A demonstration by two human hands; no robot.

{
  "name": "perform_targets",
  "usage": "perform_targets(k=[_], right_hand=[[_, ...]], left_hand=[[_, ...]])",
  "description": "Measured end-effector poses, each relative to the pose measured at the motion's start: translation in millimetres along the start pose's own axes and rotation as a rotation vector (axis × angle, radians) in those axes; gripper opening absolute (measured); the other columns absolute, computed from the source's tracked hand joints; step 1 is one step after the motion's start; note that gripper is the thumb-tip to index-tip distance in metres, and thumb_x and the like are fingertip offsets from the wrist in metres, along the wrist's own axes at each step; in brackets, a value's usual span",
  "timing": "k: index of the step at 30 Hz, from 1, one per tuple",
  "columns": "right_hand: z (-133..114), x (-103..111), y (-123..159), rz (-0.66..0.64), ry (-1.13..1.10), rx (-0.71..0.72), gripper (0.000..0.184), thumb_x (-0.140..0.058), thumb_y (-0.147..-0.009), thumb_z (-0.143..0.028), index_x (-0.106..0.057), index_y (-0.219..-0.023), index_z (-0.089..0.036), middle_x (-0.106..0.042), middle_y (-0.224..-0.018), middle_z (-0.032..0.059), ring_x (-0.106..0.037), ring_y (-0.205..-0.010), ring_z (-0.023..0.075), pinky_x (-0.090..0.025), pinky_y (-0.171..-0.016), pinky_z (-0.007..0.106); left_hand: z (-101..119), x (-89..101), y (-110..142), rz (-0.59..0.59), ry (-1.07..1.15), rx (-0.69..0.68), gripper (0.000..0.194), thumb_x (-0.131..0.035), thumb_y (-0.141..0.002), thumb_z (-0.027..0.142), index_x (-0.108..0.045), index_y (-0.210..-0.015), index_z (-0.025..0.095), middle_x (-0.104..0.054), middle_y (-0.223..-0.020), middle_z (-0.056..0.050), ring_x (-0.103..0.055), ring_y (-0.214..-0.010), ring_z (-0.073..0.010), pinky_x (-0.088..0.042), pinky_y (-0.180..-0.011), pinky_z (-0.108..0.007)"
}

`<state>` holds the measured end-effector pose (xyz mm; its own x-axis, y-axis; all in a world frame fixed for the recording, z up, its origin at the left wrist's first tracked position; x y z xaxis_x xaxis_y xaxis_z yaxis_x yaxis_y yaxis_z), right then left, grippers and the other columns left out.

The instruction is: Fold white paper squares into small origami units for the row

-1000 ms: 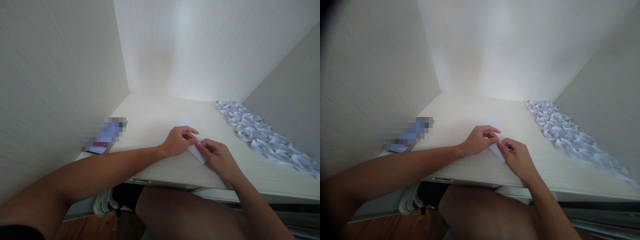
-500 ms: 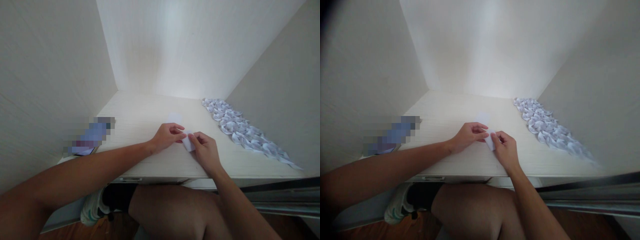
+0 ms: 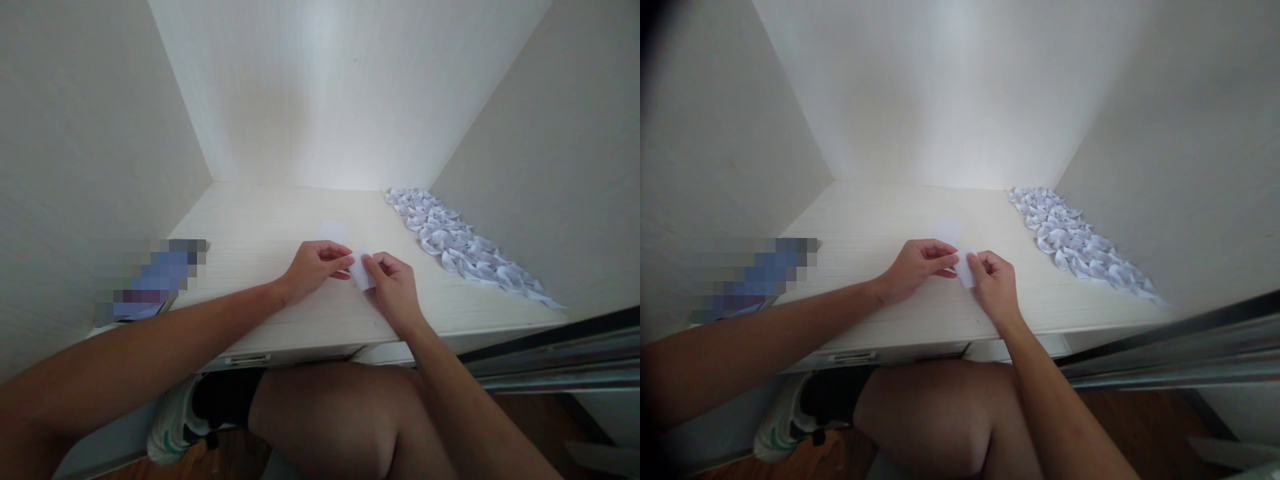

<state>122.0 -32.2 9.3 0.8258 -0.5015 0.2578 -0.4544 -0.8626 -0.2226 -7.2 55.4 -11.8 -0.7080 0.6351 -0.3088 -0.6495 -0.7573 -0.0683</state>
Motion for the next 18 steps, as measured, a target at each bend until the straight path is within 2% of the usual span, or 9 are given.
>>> perform_targets(k=[5,11,18], right_hand=[[6,-2,-1,-0.013,-0.11,-0.025,0.033,-0.073,-0.083,-0.053,-0.069,-0.074,-0.021,-0.063,-0.066,-0.0006,-0.049,-0.059,0.0146,-0.035,-0.055,0.029],[11,-3,-3,-0.023,-0.234,-0.074,0.031,-0.08,-0.078,-0.051,-0.074,-0.081,-0.021,-0.072,-0.075,0.0016,-0.058,-0.065,0.0169,-0.044,-0.062,0.03],[11,-1,-2,-0.038,-0.212,-0.092,0.03,-0.08,-0.078,-0.05,-0.072,-0.076,-0.021,-0.07,-0.071,0.0009,-0.056,-0.062,0.0163,-0.042,-0.059,0.03]], left_hand=[[0,1.1,0,0.01,-0.005,0.006,0.036,-0.094,-0.067,0.031,-0.076,-0.088,0.009,-0.078,-0.081,-0.005,-0.073,-0.071,-0.0134,-0.066,-0.071,-0.031],[3,1.5,0,0.003,-0.032,0.006,0.036,-0.095,-0.065,0.033,-0.078,-0.086,0.009,-0.079,-0.081,-0.006,-0.073,-0.071,-0.0133,-0.065,-0.07,-0.029],[3,1.5,0,-0.021,-0.084,0.025,0.036,-0.094,-0.066,0.034,-0.079,-0.088,0.01,-0.079,-0.084,-0.007,-0.072,-0.072,-0.0141,-0.065,-0.073,-0.032]])
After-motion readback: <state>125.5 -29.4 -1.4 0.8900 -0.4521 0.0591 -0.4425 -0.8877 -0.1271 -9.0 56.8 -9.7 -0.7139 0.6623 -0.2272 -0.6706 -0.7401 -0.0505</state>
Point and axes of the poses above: each hand's wrist, its own y-axis away from the middle knuckle, its own x-axis out of the back of the hand, z = x × y, the point moved 10 cm from there along -y, towards the middle knuckle
